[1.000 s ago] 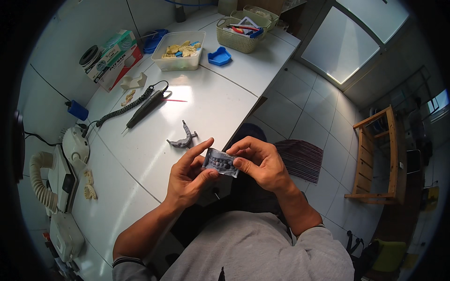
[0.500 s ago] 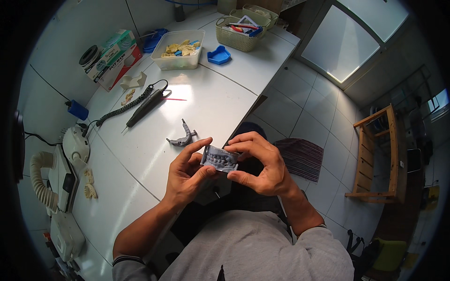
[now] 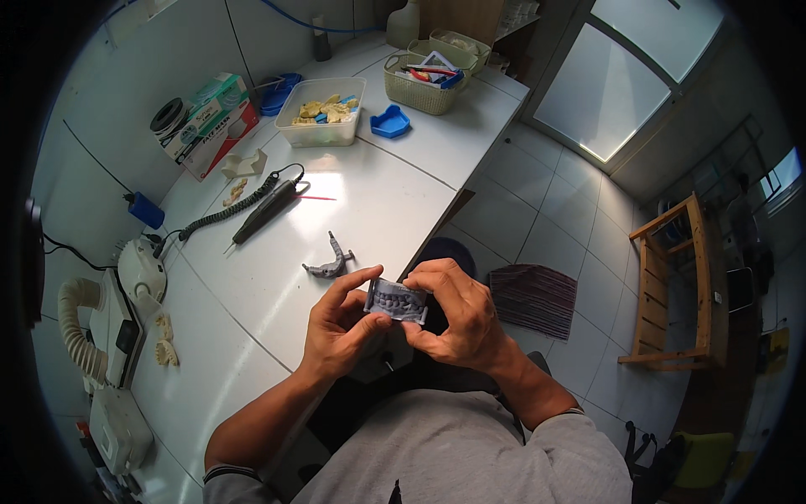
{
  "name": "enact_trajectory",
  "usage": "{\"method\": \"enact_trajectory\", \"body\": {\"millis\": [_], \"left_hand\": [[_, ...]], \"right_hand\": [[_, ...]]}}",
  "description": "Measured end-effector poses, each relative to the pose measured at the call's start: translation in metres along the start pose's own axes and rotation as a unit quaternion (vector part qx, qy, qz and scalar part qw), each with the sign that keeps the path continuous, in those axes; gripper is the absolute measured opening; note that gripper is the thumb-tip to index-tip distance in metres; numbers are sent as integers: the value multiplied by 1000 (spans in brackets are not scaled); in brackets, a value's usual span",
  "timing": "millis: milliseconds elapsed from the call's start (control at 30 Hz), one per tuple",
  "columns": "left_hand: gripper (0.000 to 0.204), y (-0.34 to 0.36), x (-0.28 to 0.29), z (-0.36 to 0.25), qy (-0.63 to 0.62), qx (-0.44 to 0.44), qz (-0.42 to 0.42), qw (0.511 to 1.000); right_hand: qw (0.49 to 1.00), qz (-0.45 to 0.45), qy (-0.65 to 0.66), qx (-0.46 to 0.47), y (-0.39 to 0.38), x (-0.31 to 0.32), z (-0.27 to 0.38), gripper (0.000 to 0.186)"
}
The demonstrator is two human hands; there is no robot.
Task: The recorder uses a dental handpiece to refine and trim a stone dental model on a laboratory workbench.
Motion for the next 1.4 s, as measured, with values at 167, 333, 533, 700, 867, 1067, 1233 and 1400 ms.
{"method": "enact_trajectory", "body": {"millis": [167,333,533,700,867,1067,1233,1400], "left_hand": [[65,-1,3,-2,21,-34,-10,999],[66,2,4,-3,25,-32,-22,999],[63,1,5,-5,39,-35,-25,998],[64,1,5,-4,41,-26,-20,999],[65,0,4,-5,49,-32,-17,998],[65,-1,3,-6,59,-35,-14,998],[65,0,3,-5,59,-45,-10,997],[63,-1,4,-8,49,-64,-18,997]], "right_hand": [[1000,-12,-20,20,6,-2,1,51],[1000,4,-26,16,10,-3,1,51],[999,-4,-37,18,11,-2,4,50],[998,-15,-49,21,9,-1,6,48],[997,-25,-61,37,8,0,8,45],[998,-24,-50,35,8,0,6,45],[999,-19,-21,25,6,0,2,49],[1000,-22,15,2,6,3,1,55]]}}
Point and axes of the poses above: each hand's wrist, its own y-axis towards the middle knuckle, its own x-axis out of the back of the hand, z = x × y, the point moved 10 cm from there along y, towards the middle knuckle, and after that the axes turned 3 degrees about x, right-handed, at the moved point
